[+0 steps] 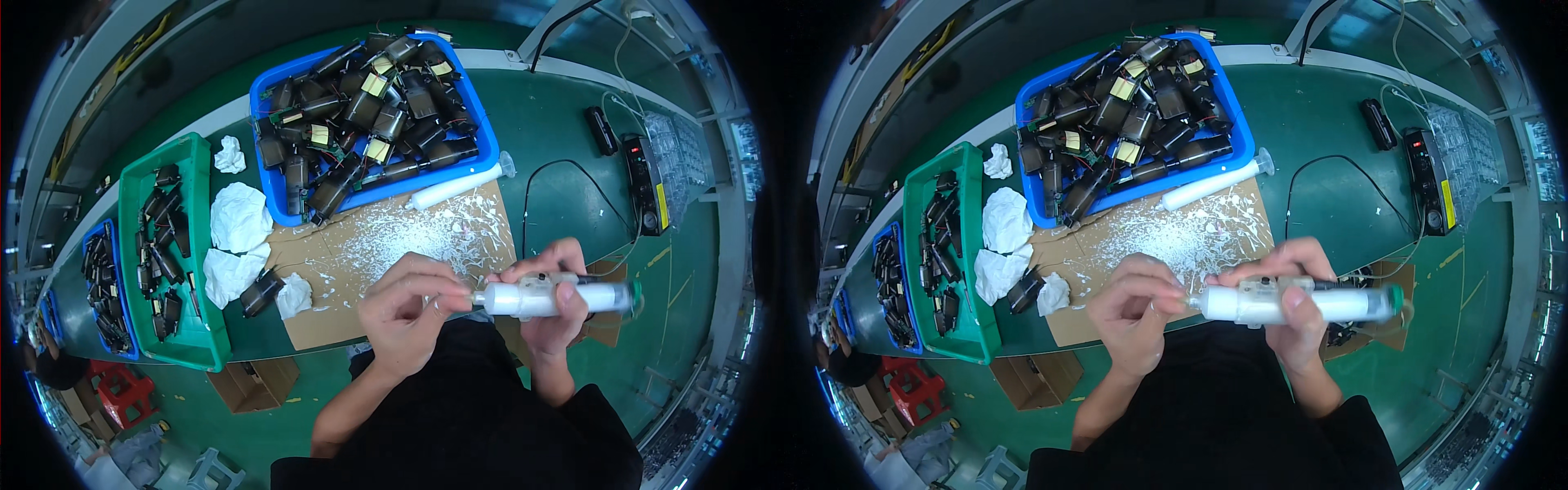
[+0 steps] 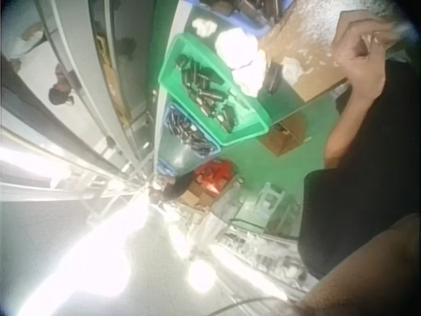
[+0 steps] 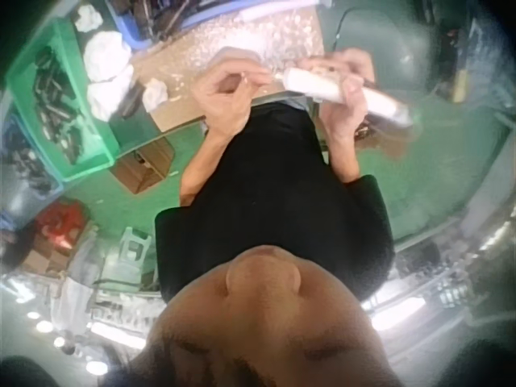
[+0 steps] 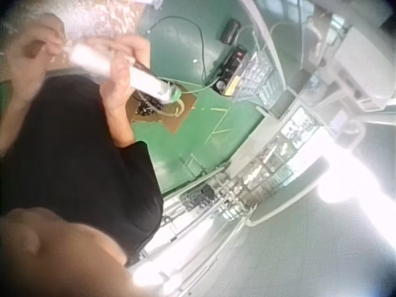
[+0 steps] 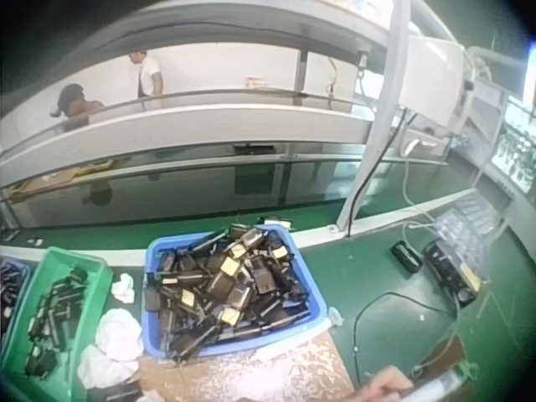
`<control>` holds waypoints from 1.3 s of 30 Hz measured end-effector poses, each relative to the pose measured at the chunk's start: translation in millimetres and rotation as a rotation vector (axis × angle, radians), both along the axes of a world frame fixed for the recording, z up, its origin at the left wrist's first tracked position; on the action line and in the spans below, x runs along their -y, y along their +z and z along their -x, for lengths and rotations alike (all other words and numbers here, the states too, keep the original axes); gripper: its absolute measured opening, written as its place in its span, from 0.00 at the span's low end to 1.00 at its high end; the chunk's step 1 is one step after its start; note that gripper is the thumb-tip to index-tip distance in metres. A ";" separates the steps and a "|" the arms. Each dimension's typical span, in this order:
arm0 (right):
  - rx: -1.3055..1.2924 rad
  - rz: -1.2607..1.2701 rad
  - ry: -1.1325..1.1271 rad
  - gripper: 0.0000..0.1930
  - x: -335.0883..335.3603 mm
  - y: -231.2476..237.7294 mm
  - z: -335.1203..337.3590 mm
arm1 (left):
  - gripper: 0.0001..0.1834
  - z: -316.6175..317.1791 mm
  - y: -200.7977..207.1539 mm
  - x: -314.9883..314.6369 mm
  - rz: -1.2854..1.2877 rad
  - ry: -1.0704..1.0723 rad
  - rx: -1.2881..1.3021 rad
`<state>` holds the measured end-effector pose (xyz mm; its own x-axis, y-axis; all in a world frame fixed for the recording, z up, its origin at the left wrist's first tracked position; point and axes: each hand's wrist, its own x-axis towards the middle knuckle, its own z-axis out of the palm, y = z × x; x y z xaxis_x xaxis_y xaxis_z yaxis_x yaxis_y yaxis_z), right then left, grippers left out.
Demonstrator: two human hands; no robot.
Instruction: The person applies sealant to electronic modules using a manual syringe applicator.
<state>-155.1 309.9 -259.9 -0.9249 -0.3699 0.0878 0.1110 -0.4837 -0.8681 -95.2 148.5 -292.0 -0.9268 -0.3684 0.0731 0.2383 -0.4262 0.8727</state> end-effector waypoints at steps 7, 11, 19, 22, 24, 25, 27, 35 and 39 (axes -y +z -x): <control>-0.425 -0.022 -0.078 0.19 -9.0 7.5 -6.9 | 0.04 0.8 20.8 -10.8 0.097 -0.021 -0.076; -0.770 -0.101 0.141 0.15 -34.1 26.5 12.2 | 0.04 -7.3 32.2 -25.0 -0.021 -0.072 -0.003; 0.313 0.192 0.017 0.18 -31.4 29.8 -25.7 | 0.04 -7.5 24.8 -29.9 0.346 0.035 -0.286; -0.375 0.092 0.027 0.17 -43.4 17.5 -25.8 | 0.04 -17.2 32.2 -40.7 -0.019 -0.085 -0.088; -0.559 0.084 0.024 0.19 -46.3 17.0 -28.6 | 0.04 -17.9 36.2 -46.1 -0.108 -0.125 0.001; -0.631 0.078 0.037 0.20 -48.7 16.1 -28.5 | 0.04 -17.1 36.2 -50.1 -0.073 -0.066 -0.091; -0.628 0.093 -0.028 0.18 -42.8 15.3 -41.6 | 0.04 -16.5 38.7 -51.6 -0.031 -0.012 -0.191; 0.500 0.305 0.159 0.23 -47.4 32.6 -46.5 | 0.05 -24.0 41.6 -52.1 0.355 0.115 -0.370; -0.417 0.050 -0.068 0.23 -57.6 31.8 -39.0 | 0.05 -35.0 41.3 -66.6 -0.334 -0.174 0.008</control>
<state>-116.1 367.5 -228.1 -0.8285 -0.2952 0.4759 -0.2783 -0.5204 -0.8073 -60.2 215.1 -250.7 -0.9777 -0.2074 -0.0316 0.1310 -0.7212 0.6802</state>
